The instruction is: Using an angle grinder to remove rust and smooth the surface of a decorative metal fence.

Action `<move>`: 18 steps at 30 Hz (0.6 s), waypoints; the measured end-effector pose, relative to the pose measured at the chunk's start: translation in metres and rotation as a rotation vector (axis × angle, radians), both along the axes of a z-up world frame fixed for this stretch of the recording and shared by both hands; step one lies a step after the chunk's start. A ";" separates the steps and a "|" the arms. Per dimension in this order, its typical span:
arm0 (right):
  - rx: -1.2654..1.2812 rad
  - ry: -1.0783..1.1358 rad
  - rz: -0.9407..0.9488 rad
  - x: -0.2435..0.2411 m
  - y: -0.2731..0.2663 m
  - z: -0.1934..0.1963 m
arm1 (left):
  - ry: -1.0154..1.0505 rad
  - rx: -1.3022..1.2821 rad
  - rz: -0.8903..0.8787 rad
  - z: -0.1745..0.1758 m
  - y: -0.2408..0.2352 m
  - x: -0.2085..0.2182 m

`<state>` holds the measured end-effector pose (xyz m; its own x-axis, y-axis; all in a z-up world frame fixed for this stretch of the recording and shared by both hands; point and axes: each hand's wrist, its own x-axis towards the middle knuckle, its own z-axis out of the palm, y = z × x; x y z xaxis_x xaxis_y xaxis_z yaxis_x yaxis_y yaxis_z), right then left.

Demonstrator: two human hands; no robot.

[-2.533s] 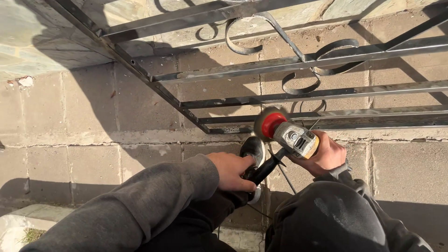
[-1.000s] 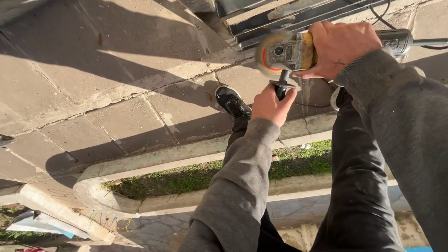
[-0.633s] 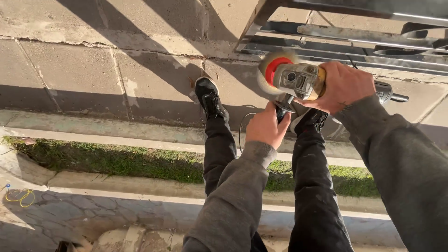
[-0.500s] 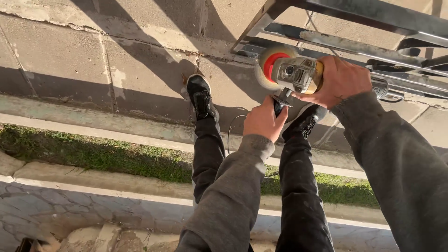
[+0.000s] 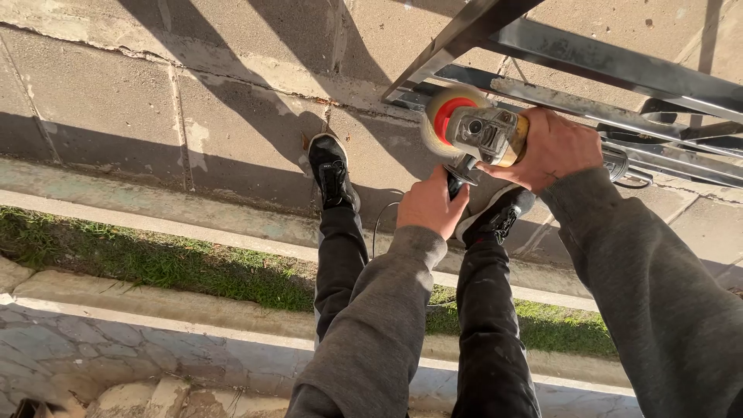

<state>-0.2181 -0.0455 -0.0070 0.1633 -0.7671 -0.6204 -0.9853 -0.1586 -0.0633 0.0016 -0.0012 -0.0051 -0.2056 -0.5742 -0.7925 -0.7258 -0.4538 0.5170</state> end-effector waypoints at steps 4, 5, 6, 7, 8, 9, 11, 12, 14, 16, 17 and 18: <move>0.042 -0.016 -0.086 0.008 -0.002 0.008 | 0.036 -0.086 0.046 -0.006 0.002 0.005; 0.039 0.002 -0.094 0.010 -0.003 0.009 | 0.023 -0.061 -0.005 -0.005 -0.001 0.006; 0.036 0.021 -0.103 0.013 -0.004 0.011 | 0.011 -0.037 -0.055 -0.004 -0.003 0.008; 0.035 0.019 -0.103 0.011 -0.002 0.009 | 0.009 -0.037 -0.055 -0.004 -0.005 0.009; -0.017 -0.031 -0.095 0.010 0.000 0.007 | 0.006 -0.038 -0.059 -0.003 -0.006 0.009; -0.070 -0.082 -0.087 0.009 0.001 0.005 | 0.002 -0.039 -0.062 -0.002 -0.008 0.010; -0.049 -0.055 -0.075 0.010 -0.002 0.004 | -0.001 -0.017 -0.061 -0.001 -0.010 0.011; -0.026 -0.026 -0.063 0.010 -0.002 0.004 | -0.003 0.006 -0.059 -0.001 -0.010 0.012; 0.006 -0.006 -0.064 0.012 -0.006 0.006 | -0.007 -0.001 -0.057 -0.002 -0.010 0.010; 0.040 0.010 -0.069 0.014 -0.007 0.008 | -0.017 -0.005 -0.058 0.000 -0.009 0.012; 0.031 0.014 -0.037 0.015 -0.008 0.008 | -0.005 0.006 -0.048 0.002 -0.010 0.014; 0.021 0.018 -0.005 0.015 -0.008 0.009 | 0.007 0.017 -0.037 0.004 -0.011 0.015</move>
